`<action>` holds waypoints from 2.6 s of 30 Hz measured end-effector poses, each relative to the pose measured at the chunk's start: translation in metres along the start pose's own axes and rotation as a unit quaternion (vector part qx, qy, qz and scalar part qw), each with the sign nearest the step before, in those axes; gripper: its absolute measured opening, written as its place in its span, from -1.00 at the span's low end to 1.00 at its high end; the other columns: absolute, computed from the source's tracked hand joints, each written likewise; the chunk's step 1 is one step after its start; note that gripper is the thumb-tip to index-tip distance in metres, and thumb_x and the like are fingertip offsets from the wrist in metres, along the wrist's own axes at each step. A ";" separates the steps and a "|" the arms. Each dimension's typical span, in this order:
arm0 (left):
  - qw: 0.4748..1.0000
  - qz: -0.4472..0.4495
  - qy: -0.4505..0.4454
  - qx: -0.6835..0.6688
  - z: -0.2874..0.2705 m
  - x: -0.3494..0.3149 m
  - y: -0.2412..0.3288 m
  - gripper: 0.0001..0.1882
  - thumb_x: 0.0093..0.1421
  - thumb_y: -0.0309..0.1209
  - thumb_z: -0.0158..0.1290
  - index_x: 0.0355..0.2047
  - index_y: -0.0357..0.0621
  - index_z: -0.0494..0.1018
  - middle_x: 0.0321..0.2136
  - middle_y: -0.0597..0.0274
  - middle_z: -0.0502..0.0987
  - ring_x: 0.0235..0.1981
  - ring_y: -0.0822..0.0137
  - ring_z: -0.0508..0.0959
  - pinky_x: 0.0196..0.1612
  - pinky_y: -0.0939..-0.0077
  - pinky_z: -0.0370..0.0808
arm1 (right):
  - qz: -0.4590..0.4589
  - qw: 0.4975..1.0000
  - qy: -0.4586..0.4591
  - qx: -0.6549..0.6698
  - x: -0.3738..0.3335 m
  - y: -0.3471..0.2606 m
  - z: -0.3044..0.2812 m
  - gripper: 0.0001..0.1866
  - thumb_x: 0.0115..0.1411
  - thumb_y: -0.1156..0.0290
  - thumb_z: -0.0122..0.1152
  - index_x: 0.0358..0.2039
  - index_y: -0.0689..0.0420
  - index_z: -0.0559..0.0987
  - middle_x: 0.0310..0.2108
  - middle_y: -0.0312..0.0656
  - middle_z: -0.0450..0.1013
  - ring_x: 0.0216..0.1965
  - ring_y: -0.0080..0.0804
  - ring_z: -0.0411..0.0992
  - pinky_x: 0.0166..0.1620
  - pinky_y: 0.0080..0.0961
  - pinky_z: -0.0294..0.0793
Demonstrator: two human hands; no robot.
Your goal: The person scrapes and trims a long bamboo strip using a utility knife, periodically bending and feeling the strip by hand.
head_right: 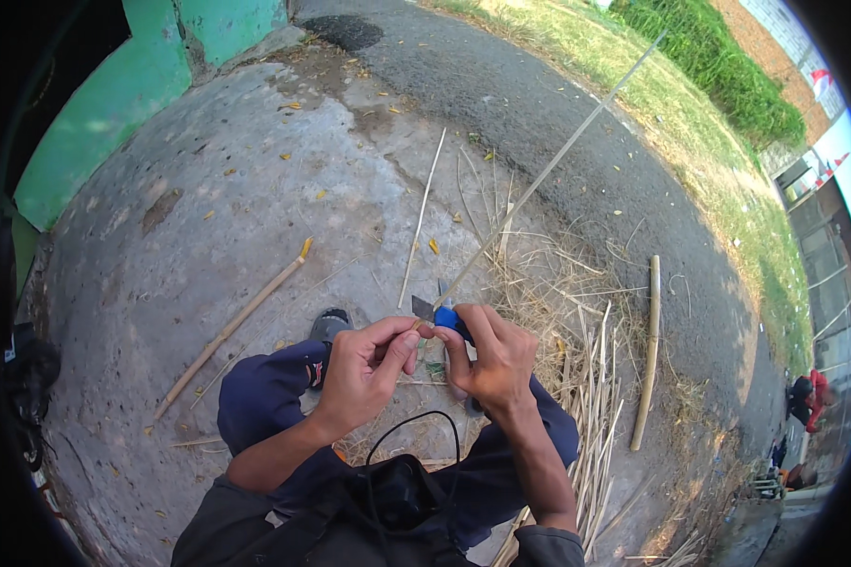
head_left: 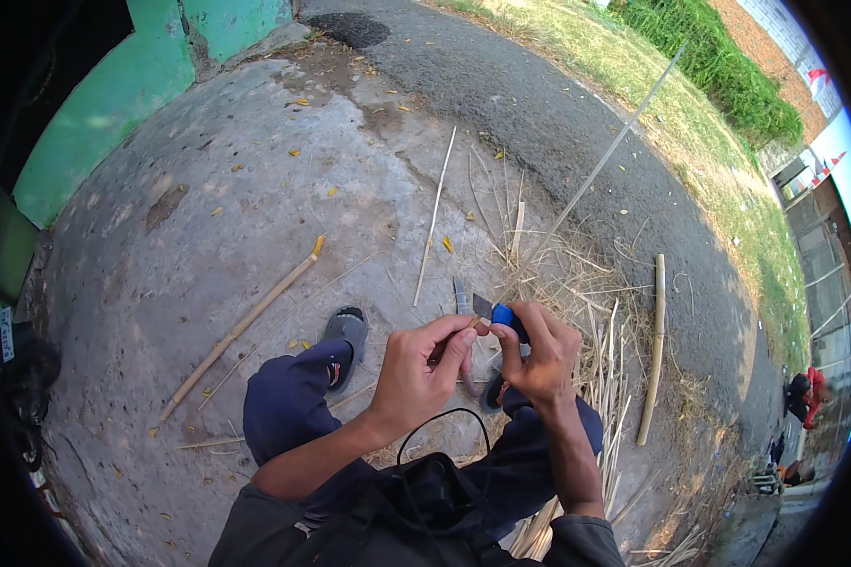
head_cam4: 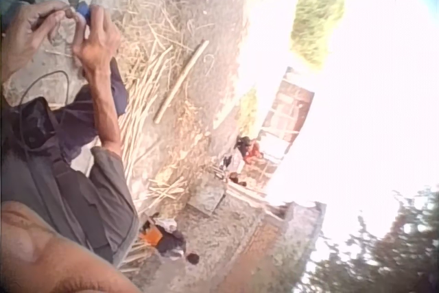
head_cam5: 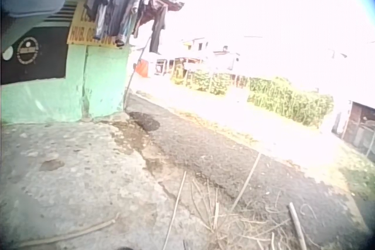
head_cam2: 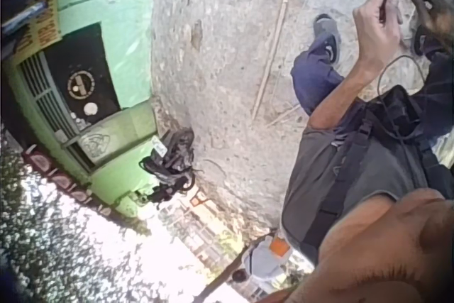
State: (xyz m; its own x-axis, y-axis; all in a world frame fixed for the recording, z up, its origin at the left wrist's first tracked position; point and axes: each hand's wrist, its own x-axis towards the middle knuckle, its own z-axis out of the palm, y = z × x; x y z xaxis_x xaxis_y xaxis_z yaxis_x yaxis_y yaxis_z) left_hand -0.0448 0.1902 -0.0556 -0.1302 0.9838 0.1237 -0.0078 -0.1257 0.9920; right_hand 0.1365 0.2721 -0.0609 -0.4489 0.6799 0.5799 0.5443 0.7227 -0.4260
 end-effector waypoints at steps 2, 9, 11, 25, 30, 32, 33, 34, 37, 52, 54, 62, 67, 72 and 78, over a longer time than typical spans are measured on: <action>1.000 -0.002 0.002 0.013 -0.003 -0.001 0.001 -0.78 0.51 -0.48 0.06 -0.01 -0.33 0.66 -0.57 0.40 0.51 -0.51 0.68 0.42 -0.50 0.65 0.30 | 0.000 1.000 0.003 -0.004 0.002 -0.002 0.001 -0.80 0.22 0.34 0.47 -0.22 0.10 0.64 -0.47 -0.18 0.54 -0.56 -0.19 0.55 -0.49 -0.33 0.46; 0.999 0.005 -0.001 0.048 -0.007 -0.007 -0.006 -0.80 0.49 -0.49 0.07 -0.07 -0.30 0.67 -0.60 0.34 0.53 -0.55 0.64 0.46 -0.51 0.62 0.36 | 0.073 0.996 0.032 -0.027 0.012 0.014 -0.009 -0.80 0.37 0.32 0.37 -0.19 0.19 0.64 -0.46 -0.08 0.57 -0.56 -0.22 0.55 -0.47 -0.37 0.45; 0.999 0.015 0.002 0.049 -0.008 -0.010 -0.007 -0.81 0.48 -0.50 0.07 -0.08 -0.31 0.67 -0.61 0.29 0.55 -0.57 0.62 0.48 -0.52 0.60 0.37 | 0.066 0.997 0.032 -0.038 0.012 0.017 -0.012 -0.81 0.38 0.32 0.36 -0.18 0.19 0.64 -0.47 -0.07 0.56 -0.56 -0.23 0.55 -0.47 -0.36 0.44; 0.990 0.004 -0.048 0.136 -0.025 -0.062 -0.008 -0.84 0.44 -0.53 0.10 -0.12 -0.30 0.67 -0.63 0.21 0.58 -0.61 0.55 0.53 -0.53 0.52 0.41 | 0.170 0.965 0.159 -0.120 0.025 0.116 -0.046 -0.68 0.46 0.09 0.24 -0.18 0.11 0.64 -0.54 0.05 0.53 -0.48 0.11 0.55 -0.38 -0.08 0.41; 0.983 -0.025 -0.068 0.170 -0.045 -0.106 -0.001 -0.82 0.45 -0.55 0.08 -0.12 -0.35 0.68 -0.61 0.30 0.57 -0.58 0.64 0.46 -0.53 0.64 0.34 | 0.239 0.944 0.174 -0.143 0.024 0.176 -0.059 -0.59 0.47 -0.02 0.17 -0.17 0.11 0.66 -0.47 0.10 0.58 -0.38 0.23 0.58 -0.31 0.03 0.47; 0.981 -0.066 -0.060 0.170 -0.053 -0.129 -0.001 -0.82 0.45 -0.55 0.08 -0.14 -0.37 0.68 -0.60 0.30 0.57 -0.57 0.63 0.49 -0.52 0.64 0.36 | 0.314 0.925 0.140 -0.160 0.018 0.203 -0.054 -0.52 0.46 -0.07 0.14 -0.12 0.13 0.69 -0.37 0.14 0.62 -0.27 0.27 0.61 -0.21 0.05 0.52; 0.980 -0.064 -0.061 0.176 -0.060 -0.143 -0.002 -0.82 0.45 -0.55 0.08 -0.14 -0.37 0.68 -0.60 0.30 0.57 -0.57 0.63 0.49 -0.52 0.64 0.36 | 0.316 0.925 0.144 -0.155 0.013 0.220 -0.054 -0.52 0.46 -0.07 0.14 -0.12 0.13 0.69 -0.37 0.14 0.62 -0.27 0.27 0.61 -0.21 0.05 0.52; 0.979 -0.080 -0.056 0.181 -0.069 -0.157 -0.005 -0.83 0.44 -0.56 0.08 -0.14 -0.34 0.68 -0.61 0.27 0.58 -0.58 0.60 0.52 -0.52 0.62 0.39 | 0.346 0.909 0.171 -0.158 0.001 0.248 -0.057 -0.50 0.46 -0.08 0.11 -0.10 0.13 0.71 -0.32 0.17 0.64 -0.22 0.28 0.61 -0.16 0.06 0.53; 0.968 -0.109 -0.025 0.225 -0.106 -0.202 -0.001 -0.83 0.42 -0.57 0.08 -0.15 -0.32 0.68 -0.61 0.26 0.59 -0.58 0.59 0.55 -0.51 0.62 0.42 | 0.444 0.871 0.149 -0.149 -0.047 0.309 -0.046 -0.42 0.42 -0.11 0.11 -0.09 0.20 0.74 -0.19 0.24 0.66 -0.06 0.29 0.61 0.00 0.09 0.53; 0.962 -0.037 -0.057 0.265 -0.108 -0.097 -0.008 -0.87 0.41 -0.54 0.08 -0.15 -0.32 0.60 -0.58 0.25 0.58 -0.57 0.51 0.54 -0.47 0.52 0.42 | 0.441 0.851 0.035 0.285 -0.001 0.185 -0.069 -0.42 0.37 -0.19 0.29 -0.10 0.18 0.69 -0.29 -0.11 0.73 -0.70 -0.72 0.15 -0.61 -0.57 0.10; 0.957 -0.049 -0.081 0.273 -0.091 -0.075 0.002 -0.88 0.40 -0.54 0.09 -0.14 -0.32 0.59 -0.58 0.24 0.56 -0.57 0.49 0.54 -0.47 0.50 0.42 | 0.444 0.845 0.045 0.296 0.005 0.154 -0.066 -0.49 0.38 -0.06 0.35 -0.01 0.18 0.68 -0.22 -0.09 0.74 -0.69 -0.80 0.11 -0.61 -0.66 0.03; 0.921 0.131 -0.115 0.349 -0.052 -0.007 0.016 -0.85 0.36 -0.47 0.23 -0.11 -0.23 0.58 -0.60 0.25 0.53 -0.64 0.51 0.36 -0.53 0.48 0.29 | 0.312 0.740 0.280 0.526 -0.011 0.162 -0.095 -0.59 0.41 0.27 0.40 0.16 0.20 0.57 -0.07 -0.12 0.66 -0.67 -0.84 0.08 -0.59 -0.72 0.02; 0.923 0.150 -0.055 0.351 -0.042 0.027 0.010 -0.87 0.33 -0.42 0.29 -0.20 -0.21 0.63 -0.54 0.19 0.62 -0.62 0.46 0.43 -0.52 0.47 0.34 | 0.299 0.740 0.289 0.529 -0.023 0.165 -0.101 -0.62 0.45 0.34 0.34 0.17 0.18 0.51 -0.08 -0.12 0.66 -0.66 -0.82 0.07 -0.58 -0.73 0.07; 0.932 0.192 0.015 0.308 -0.036 0.040 -0.014 -0.89 0.33 -0.42 0.31 -0.30 -0.19 0.65 -0.51 0.21 0.64 -0.58 0.47 0.48 -0.52 0.48 0.33 | 0.322 0.747 0.286 0.506 -0.032 0.172 -0.104 -0.64 0.48 0.40 0.28 0.21 0.17 0.47 -0.03 -0.12 0.62 -0.65 -0.79 0.09 -0.59 -0.72 0.10; 0.917 0.212 0.092 0.324 -0.037 0.042 -0.013 -0.91 0.31 -0.43 0.32 -0.29 -0.17 0.66 -0.50 0.26 0.66 -0.55 0.48 0.52 -0.52 0.49 0.32 | 0.260 0.776 0.291 0.495 -0.036 0.160 -0.107 -0.73 0.48 0.39 0.27 0.12 0.16 0.52 -0.04 -0.04 0.62 -0.65 -0.81 0.07 -0.59 -0.73 0.07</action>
State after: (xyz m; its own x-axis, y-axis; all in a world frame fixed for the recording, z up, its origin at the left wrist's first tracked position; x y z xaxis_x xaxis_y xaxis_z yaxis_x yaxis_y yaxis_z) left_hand -0.0872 0.2288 -0.0641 -0.1517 0.8179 0.5550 0.6651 -0.3309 0.6695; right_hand 0.3159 0.3503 -0.0756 0.2026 0.9486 0.2432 -0.3965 0.3065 -0.8654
